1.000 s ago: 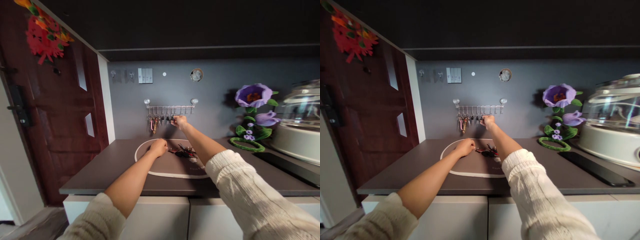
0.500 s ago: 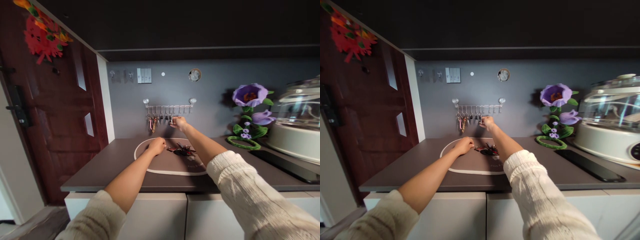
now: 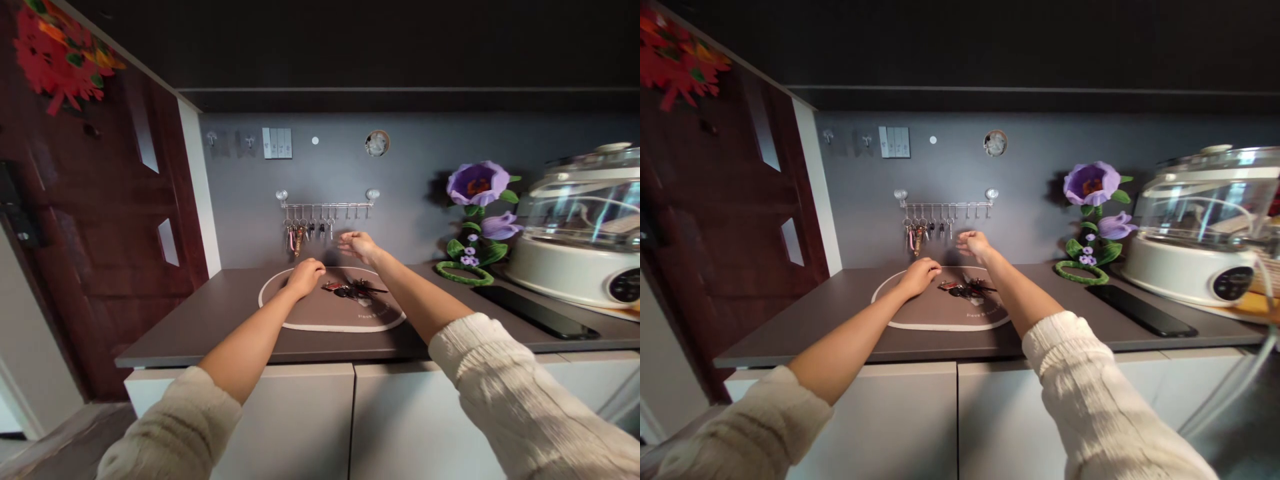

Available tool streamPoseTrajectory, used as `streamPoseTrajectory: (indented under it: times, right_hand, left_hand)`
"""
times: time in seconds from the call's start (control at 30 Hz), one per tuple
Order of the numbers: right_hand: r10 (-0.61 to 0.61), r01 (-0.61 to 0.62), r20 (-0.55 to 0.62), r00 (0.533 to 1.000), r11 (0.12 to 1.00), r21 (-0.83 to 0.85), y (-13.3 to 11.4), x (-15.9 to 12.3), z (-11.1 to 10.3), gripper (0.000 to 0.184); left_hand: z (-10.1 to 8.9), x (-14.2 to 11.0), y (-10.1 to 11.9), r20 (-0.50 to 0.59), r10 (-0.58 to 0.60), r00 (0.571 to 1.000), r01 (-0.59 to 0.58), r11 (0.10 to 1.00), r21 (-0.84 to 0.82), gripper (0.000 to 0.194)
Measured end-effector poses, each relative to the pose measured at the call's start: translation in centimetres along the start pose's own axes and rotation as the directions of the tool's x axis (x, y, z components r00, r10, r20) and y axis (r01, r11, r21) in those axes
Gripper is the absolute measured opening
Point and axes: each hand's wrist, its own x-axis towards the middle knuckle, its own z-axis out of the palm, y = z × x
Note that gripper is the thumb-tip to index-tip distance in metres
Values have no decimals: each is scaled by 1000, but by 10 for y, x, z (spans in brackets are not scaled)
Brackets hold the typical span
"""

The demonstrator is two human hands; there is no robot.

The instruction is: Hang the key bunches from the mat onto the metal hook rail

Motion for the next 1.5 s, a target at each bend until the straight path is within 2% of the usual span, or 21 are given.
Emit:
streamPoseTrajectory:
  times: [0.27,0.47,0.67,0.87,1.03,1.23,1.5]
  right_hand:
    - [-92,93,18,996,990,-105,16,-27,-19,3]
    - [-181,165,-45,983,956,-243,32,-39,-32,5]
    - [-249,204,-50,967,879,-430,48,-33,-45,7]
    - [-273,132,-167,947,808,-573,47,-32,-48,9]
    - [-254,47,-222,941,750,-659,44,-36,-48,11]
    - [-245,10,-223,943,694,-720,43,-37,-46,12]
    - [-242,30,-192,951,691,-722,46,-36,-44,14]
  left_hand:
    - [8,4,14,-30,57,998,-58,997,-42,21]
    - [17,20,26,45,20,999,-19,999,-28,20]
    - [20,35,35,106,5,994,-11,998,54,22]
    - [18,43,42,248,72,966,-126,969,210,31]
    - [24,44,41,331,116,936,-197,955,222,34]
    - [30,43,37,349,153,924,-237,948,212,25]
    - [31,44,31,314,170,934,-247,943,222,16]
